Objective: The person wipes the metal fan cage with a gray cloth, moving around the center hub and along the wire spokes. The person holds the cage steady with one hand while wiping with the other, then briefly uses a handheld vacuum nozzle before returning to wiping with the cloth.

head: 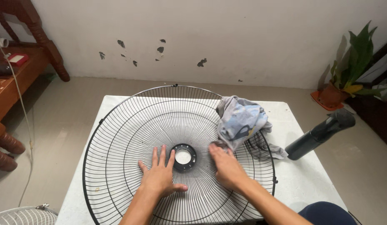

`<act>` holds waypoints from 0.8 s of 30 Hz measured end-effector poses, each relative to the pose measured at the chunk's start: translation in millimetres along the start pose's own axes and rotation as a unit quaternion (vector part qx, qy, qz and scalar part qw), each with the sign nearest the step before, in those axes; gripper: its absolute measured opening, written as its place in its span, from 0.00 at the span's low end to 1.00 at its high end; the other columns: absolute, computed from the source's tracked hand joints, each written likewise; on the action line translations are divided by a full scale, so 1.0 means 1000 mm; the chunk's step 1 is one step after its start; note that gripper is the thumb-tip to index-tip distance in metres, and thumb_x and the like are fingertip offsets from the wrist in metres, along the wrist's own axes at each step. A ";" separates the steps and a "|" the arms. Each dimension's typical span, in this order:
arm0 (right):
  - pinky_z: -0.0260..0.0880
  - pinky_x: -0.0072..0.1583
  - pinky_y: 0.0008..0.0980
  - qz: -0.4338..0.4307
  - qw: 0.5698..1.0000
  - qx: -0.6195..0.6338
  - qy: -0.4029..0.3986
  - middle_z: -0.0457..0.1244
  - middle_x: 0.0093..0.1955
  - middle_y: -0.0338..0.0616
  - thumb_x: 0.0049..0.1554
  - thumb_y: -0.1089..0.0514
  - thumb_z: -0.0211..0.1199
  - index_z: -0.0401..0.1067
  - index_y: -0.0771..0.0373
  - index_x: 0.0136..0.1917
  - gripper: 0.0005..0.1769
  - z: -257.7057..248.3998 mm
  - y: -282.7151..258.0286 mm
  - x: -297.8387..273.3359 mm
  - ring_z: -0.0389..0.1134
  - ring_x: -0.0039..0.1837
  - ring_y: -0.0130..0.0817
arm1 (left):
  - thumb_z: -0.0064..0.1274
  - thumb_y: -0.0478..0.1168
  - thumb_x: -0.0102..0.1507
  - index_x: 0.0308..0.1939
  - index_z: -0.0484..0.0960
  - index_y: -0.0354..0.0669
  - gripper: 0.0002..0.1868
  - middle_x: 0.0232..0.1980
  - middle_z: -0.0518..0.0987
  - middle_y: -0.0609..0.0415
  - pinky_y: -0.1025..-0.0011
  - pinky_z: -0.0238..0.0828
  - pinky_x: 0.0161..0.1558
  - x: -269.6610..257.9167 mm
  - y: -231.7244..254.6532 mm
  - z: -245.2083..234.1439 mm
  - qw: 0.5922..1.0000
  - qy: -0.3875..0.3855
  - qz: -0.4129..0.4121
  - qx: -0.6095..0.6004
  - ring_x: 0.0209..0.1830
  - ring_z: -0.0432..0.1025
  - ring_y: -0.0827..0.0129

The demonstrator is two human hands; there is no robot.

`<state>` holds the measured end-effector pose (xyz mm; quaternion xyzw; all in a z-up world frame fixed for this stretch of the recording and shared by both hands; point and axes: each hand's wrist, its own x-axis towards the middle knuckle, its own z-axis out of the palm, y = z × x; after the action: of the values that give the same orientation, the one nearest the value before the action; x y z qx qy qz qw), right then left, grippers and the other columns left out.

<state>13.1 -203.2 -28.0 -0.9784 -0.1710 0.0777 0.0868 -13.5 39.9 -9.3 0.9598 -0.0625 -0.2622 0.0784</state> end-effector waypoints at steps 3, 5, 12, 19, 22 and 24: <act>0.30 0.80 0.44 -0.139 0.988 0.022 -0.061 0.41 0.84 0.45 0.41 0.71 0.54 0.43 0.60 0.83 0.57 0.001 -0.018 -0.010 0.38 0.84 0.39 | 0.60 0.79 0.49 0.82 0.30 0.52 0.75 0.85 0.23 0.46 0.22 0.31 0.71 -0.002 0.002 -0.001 1.000 -0.007 -0.005 0.005 0.84 0.17 0.46; 0.29 0.82 0.47 -0.079 0.995 -0.009 -0.053 0.41 0.85 0.45 0.45 0.72 0.53 0.43 0.60 0.82 0.53 -0.005 -0.011 -0.007 0.39 0.85 0.37 | 0.60 0.79 0.49 0.82 0.31 0.53 0.74 0.85 0.23 0.46 0.22 0.32 0.71 -0.002 0.002 -0.003 1.000 -0.004 -0.009 0.005 0.84 0.17 0.46; 0.27 0.80 0.53 0.049 0.991 -0.067 -0.101 0.29 0.86 0.50 0.48 0.70 0.54 0.28 0.66 0.83 0.56 -0.012 -0.021 0.001 0.31 0.85 0.42 | 0.59 0.79 0.48 0.82 0.31 0.55 0.74 0.85 0.24 0.48 0.22 0.32 0.71 -0.007 0.004 -0.005 1.000 0.000 -0.015 0.000 0.84 0.18 0.44; 0.25 0.81 0.53 -0.018 0.990 -0.095 -0.105 0.34 0.87 0.45 0.47 0.70 0.53 0.30 0.61 0.83 0.56 -0.021 -0.028 -0.012 0.34 0.86 0.36 | 0.58 0.81 0.46 0.82 0.33 0.56 0.75 0.85 0.25 0.50 0.23 0.31 0.71 -0.005 0.001 -0.001 1.000 0.018 -0.013 -0.004 0.84 0.19 0.47; 0.26 0.81 0.53 0.061 0.989 -0.091 -0.096 0.35 0.85 0.49 0.50 0.68 0.52 0.29 0.66 0.83 0.54 -0.016 -0.018 -0.009 0.35 0.85 0.40 | 0.58 0.80 0.46 0.82 0.33 0.57 0.74 0.86 0.25 0.50 0.24 0.32 0.71 -0.006 0.002 -0.001 1.000 0.016 -0.013 -0.004 0.84 0.19 0.46; 0.26 0.78 0.56 0.045 0.994 -0.077 -0.059 0.33 0.85 0.53 0.50 0.68 0.52 0.30 0.69 0.82 0.53 -0.007 -0.022 -0.013 0.33 0.85 0.43 | 0.59 0.80 0.46 0.82 0.33 0.57 0.75 0.86 0.25 0.50 0.23 0.32 0.71 -0.005 0.003 -0.002 1.000 0.004 -0.015 0.000 0.84 0.19 0.45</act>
<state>-4.9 -188.5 -15.7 -0.9825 -0.1372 0.1255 -0.0022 -17.1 38.5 -4.5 0.9616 -0.0476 -0.2599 0.0743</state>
